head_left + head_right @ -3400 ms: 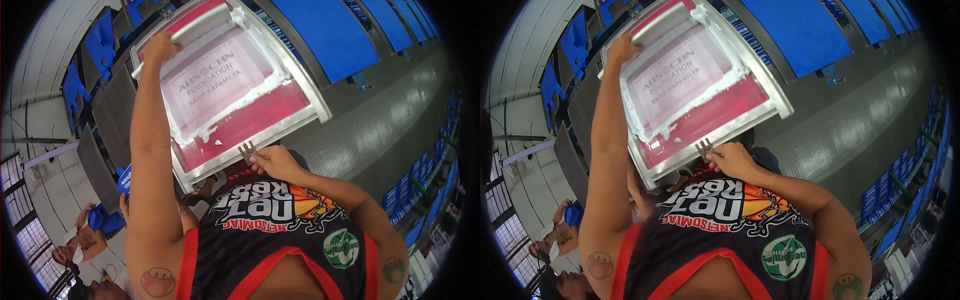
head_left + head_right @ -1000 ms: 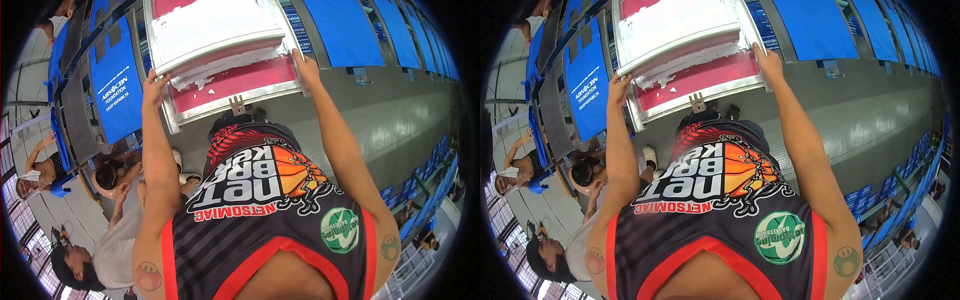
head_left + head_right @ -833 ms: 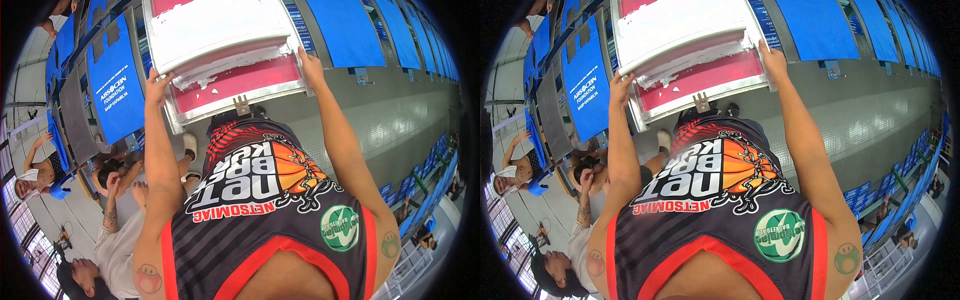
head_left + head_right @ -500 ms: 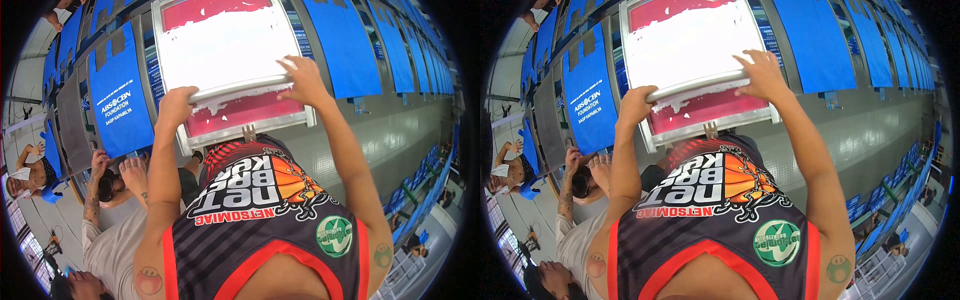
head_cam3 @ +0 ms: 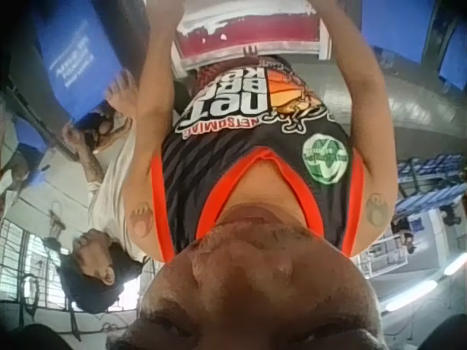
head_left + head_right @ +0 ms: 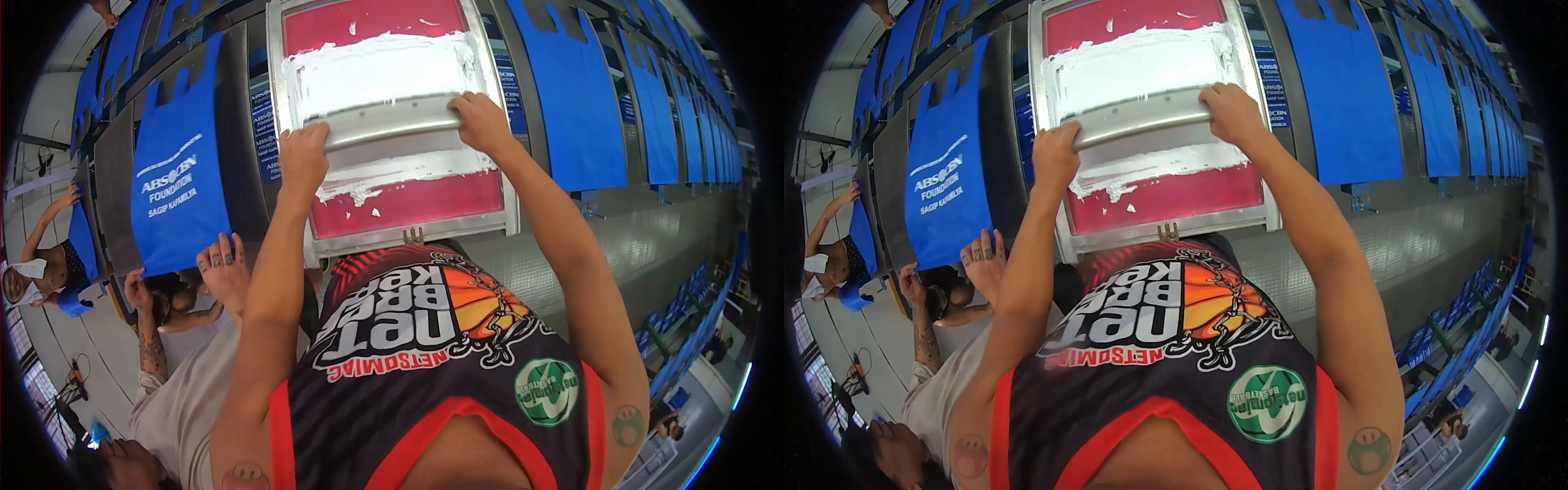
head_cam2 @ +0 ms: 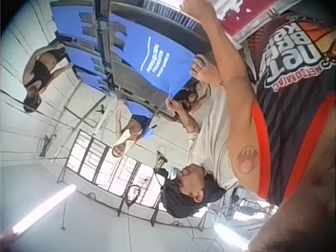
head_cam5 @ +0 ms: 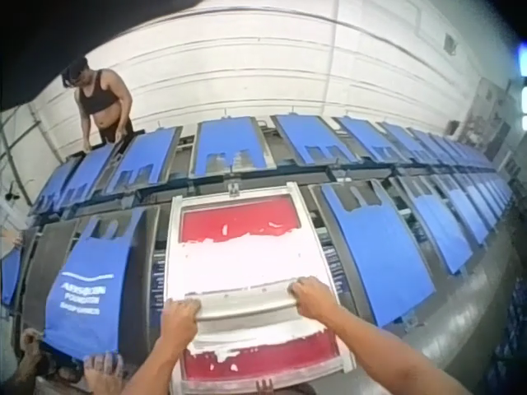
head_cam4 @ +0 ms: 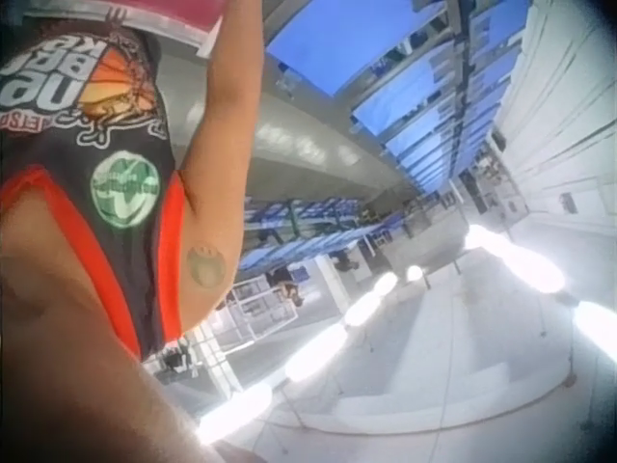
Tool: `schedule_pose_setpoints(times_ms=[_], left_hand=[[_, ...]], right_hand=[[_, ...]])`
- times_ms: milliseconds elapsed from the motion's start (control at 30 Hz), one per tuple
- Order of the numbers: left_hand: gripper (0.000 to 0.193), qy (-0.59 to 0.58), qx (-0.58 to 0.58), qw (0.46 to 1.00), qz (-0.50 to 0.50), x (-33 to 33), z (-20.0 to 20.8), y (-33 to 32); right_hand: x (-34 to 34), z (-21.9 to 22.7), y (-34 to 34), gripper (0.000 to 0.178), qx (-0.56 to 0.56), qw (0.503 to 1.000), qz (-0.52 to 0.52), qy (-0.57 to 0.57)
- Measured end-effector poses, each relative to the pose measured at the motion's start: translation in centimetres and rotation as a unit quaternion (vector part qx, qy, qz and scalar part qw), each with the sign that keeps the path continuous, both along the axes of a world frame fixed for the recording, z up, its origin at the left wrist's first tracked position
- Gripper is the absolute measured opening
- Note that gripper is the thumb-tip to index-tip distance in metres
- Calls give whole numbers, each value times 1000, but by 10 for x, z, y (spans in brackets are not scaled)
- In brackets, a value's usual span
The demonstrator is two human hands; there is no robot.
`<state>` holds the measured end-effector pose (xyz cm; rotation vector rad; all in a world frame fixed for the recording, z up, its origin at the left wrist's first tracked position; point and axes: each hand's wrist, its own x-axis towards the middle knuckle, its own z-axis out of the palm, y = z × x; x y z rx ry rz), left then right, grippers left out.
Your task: Using a squeegee and screen to print a logo onto blue fabric panels at a production station.
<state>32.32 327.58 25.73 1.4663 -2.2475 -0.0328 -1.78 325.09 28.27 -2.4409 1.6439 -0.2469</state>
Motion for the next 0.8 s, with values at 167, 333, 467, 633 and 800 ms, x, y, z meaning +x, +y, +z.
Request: schedule_pose_setpoints(times_ms=[167,333,467,633,800], left_hand=[[26,7,304,951,49,-6,74,62],[22,-2,223,975,21,-2,39,90],[16,-114,130,984,52,-3,6,8],[20,-103,133,985,28,7,35,-129],[29,-179,144,973,-17,4,19,6]], right_hand=[[-8,59,74,28,87,996,-9,-7],[-9,35,95,22,66,995,-50,47],[-6,4,21,9,-55,995,-56,60],[6,26,-104,18,1,991,-31,134],[-15,16,45,23,77,984,-67,143]])
